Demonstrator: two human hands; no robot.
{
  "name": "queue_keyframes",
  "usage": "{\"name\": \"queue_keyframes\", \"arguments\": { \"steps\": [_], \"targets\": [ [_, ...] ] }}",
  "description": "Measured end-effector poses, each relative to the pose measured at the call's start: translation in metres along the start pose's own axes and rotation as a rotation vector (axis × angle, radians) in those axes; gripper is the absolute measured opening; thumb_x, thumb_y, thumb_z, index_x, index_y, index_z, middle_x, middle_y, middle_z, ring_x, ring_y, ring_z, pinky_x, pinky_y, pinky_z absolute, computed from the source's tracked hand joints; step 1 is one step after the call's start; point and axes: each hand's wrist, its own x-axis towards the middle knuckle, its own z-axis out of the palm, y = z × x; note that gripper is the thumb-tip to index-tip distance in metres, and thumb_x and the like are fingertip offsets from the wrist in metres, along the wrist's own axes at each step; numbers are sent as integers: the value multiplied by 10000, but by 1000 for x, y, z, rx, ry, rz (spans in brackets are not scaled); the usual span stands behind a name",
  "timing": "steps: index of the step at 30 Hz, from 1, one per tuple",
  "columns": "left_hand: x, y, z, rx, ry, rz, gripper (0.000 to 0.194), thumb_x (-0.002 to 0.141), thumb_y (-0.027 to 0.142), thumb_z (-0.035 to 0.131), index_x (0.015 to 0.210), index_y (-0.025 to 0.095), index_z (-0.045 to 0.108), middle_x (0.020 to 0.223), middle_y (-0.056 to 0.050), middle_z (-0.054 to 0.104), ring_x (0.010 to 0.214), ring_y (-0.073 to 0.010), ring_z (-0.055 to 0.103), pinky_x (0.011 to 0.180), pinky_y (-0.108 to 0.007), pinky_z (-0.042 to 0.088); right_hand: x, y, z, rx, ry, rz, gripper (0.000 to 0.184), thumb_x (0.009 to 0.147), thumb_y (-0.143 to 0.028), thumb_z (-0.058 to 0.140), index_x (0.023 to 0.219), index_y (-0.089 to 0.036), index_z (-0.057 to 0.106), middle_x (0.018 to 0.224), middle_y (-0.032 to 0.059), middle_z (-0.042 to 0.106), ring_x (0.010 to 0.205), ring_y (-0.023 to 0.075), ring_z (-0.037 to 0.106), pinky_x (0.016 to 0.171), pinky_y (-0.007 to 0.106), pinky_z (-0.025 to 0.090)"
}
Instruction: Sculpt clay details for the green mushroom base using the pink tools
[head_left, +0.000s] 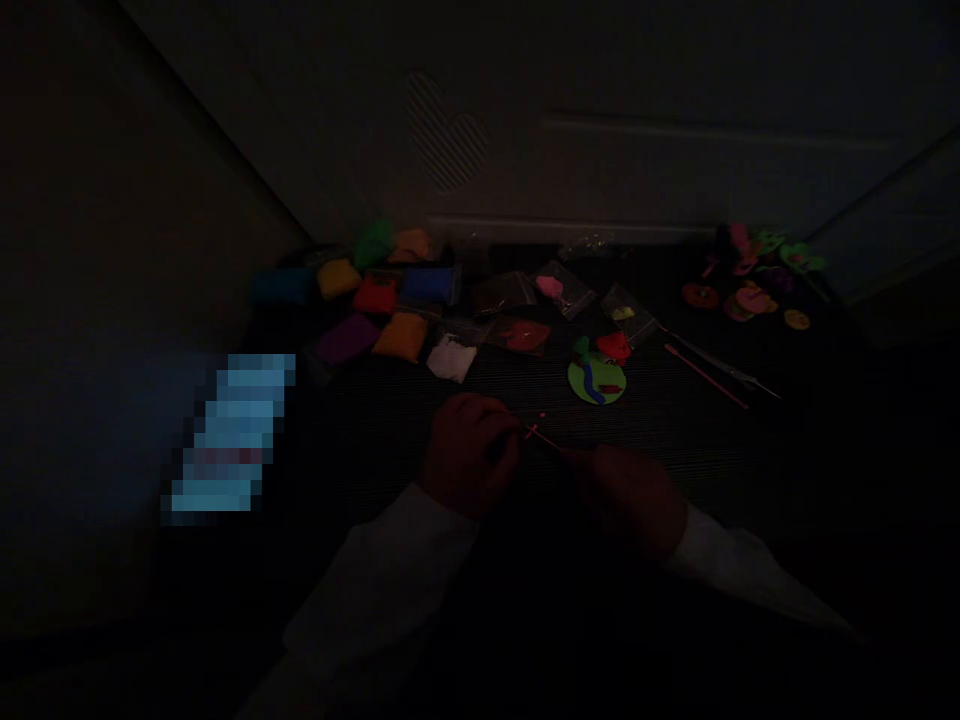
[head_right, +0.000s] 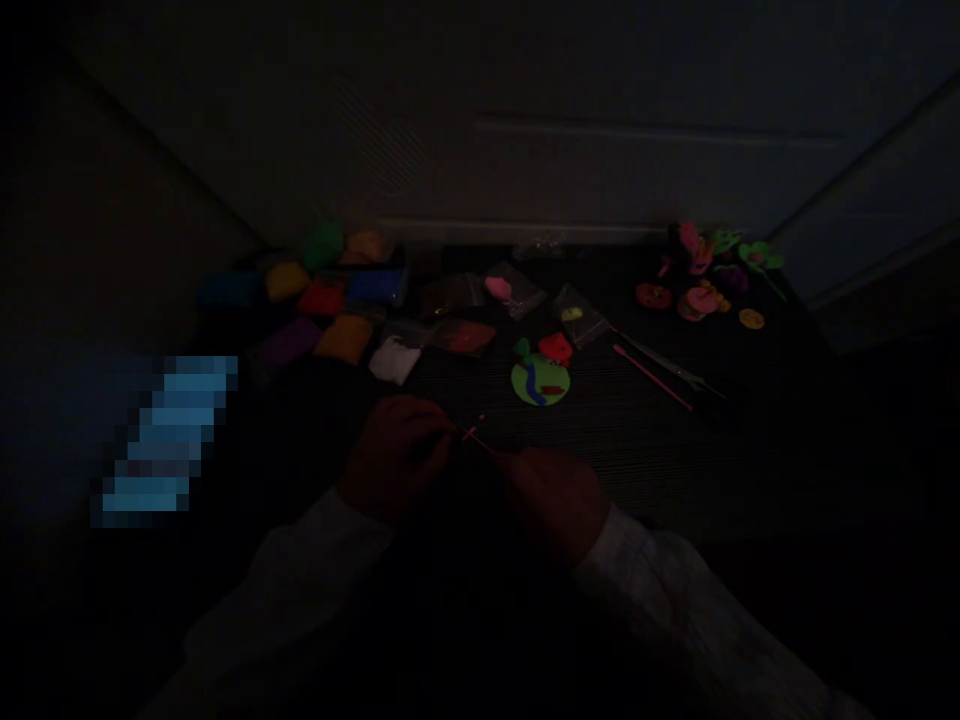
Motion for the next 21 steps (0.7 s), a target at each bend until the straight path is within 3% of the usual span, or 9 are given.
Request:
{"name": "queue_keyframes", "arguments": {
  "steps": [8,21],
  "targets": [
    [-2,-2,3,12,23,23,191,718,188,494,864,218,614,881,-26,579,878,-173,475,795,-356,375,1,-2,-1,5,-8,0,275,833,-214,378,1089,-200,476,679,-4,517,599,86,473,542,227,313],
    [-2,-1,1,11,37,-8,145,726,215,491,809,189,607,851,-29,588,858,-173,486,787,-353,377,4,-2,-3,19,-16,-13,273,817,-209,396,1074,-192,487,689,-5,533,609,83,492,552,214,331]
  ]
}}
